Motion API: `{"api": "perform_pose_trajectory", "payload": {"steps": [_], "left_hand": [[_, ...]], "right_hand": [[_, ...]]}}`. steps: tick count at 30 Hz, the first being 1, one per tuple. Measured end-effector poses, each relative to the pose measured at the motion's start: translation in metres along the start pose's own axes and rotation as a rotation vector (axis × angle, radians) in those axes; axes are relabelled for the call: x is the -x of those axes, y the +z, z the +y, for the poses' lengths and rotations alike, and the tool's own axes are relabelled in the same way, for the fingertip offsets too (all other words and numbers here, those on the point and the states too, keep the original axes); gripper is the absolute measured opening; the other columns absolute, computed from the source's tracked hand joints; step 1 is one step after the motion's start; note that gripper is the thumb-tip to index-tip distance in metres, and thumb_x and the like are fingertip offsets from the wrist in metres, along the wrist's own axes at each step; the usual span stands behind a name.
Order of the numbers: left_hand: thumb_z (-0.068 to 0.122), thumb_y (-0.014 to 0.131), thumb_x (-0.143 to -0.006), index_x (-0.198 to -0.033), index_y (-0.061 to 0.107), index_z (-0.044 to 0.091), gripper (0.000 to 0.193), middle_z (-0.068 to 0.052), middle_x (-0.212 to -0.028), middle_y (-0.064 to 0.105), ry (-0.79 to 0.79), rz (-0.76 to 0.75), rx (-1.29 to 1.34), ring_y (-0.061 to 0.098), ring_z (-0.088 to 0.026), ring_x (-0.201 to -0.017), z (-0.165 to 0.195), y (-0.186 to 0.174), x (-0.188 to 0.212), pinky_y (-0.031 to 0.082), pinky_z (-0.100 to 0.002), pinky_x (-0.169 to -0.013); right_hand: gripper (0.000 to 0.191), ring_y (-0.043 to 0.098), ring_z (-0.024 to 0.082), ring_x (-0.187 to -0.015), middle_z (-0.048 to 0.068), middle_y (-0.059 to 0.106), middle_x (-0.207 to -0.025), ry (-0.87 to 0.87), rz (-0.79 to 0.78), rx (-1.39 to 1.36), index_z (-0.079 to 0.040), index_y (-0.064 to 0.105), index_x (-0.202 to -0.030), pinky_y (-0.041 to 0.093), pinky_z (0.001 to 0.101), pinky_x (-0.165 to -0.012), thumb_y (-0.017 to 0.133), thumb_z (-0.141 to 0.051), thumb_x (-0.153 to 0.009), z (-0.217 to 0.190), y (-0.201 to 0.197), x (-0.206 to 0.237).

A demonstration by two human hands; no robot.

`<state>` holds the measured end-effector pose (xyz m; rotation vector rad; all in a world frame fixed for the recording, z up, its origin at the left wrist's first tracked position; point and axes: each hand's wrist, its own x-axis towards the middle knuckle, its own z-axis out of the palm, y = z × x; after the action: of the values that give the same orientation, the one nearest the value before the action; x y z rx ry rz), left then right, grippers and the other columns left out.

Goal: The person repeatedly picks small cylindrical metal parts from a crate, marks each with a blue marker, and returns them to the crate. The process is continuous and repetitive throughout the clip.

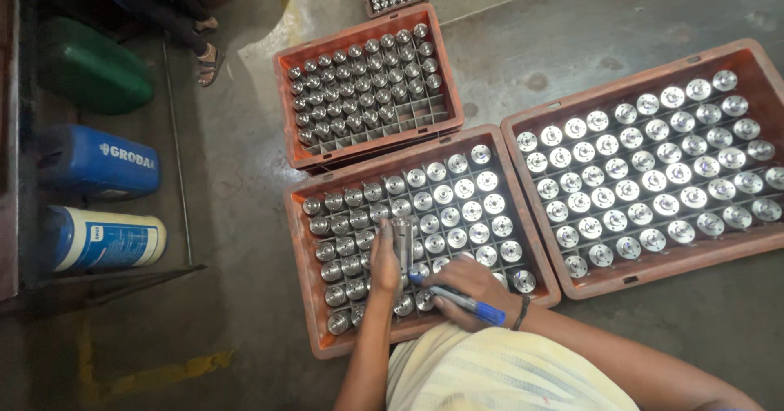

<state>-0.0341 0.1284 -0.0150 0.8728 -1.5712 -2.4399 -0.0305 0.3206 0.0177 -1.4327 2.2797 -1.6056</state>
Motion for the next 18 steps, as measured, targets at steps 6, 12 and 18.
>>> {"api": "perform_pose_trajectory", "payload": {"steps": [6, 12, 18], "left_hand": [[0.027, 0.069, -0.096, -0.128, 0.049, -0.003, 0.048, -0.011, -0.094, 0.067, 0.036, -0.184, -0.004, 0.065, -0.021, -0.068, 0.001, 0.004, -0.007, 0.054, -0.036, -0.053], [0.026, 0.059, -0.09, -0.124, 0.053, 0.013, 0.037, -0.014, -0.083, 0.073, -0.067, -0.137, 0.202, 0.07, -0.023, -0.064, 0.008, 0.0, -0.012, 0.059, -0.036, -0.056], [0.026, 0.072, -0.087, -0.12, 0.063, 0.008, 0.038, -0.018, -0.102, 0.065, 0.286, 0.115, -1.12, 0.071, -0.031, -0.081, 0.028, -0.023, -0.016, 0.057, -0.044, -0.07]], "right_hand": [[0.023, 0.064, 0.029, -0.081, 0.012, 0.069, -0.092, 0.03, 0.08, -0.037, -0.005, 0.067, -0.111, 0.05, 0.0394, -0.074, 0.067, -0.01, -0.089, 0.011, 0.002, 0.003], [0.02, 0.066, 0.027, -0.084, 0.012, 0.07, -0.093, 0.1, 0.054, -0.106, -0.004, 0.069, -0.111, 0.051, 0.0361, -0.075, 0.066, -0.014, -0.094, 0.023, 0.006, 0.003], [0.025, 0.065, 0.021, -0.08, 0.012, 0.067, -0.092, 0.194, 0.292, -0.002, -0.001, 0.065, -0.115, 0.053, 0.0345, -0.07, 0.062, -0.017, -0.096, 0.039, -0.011, 0.001]]}}
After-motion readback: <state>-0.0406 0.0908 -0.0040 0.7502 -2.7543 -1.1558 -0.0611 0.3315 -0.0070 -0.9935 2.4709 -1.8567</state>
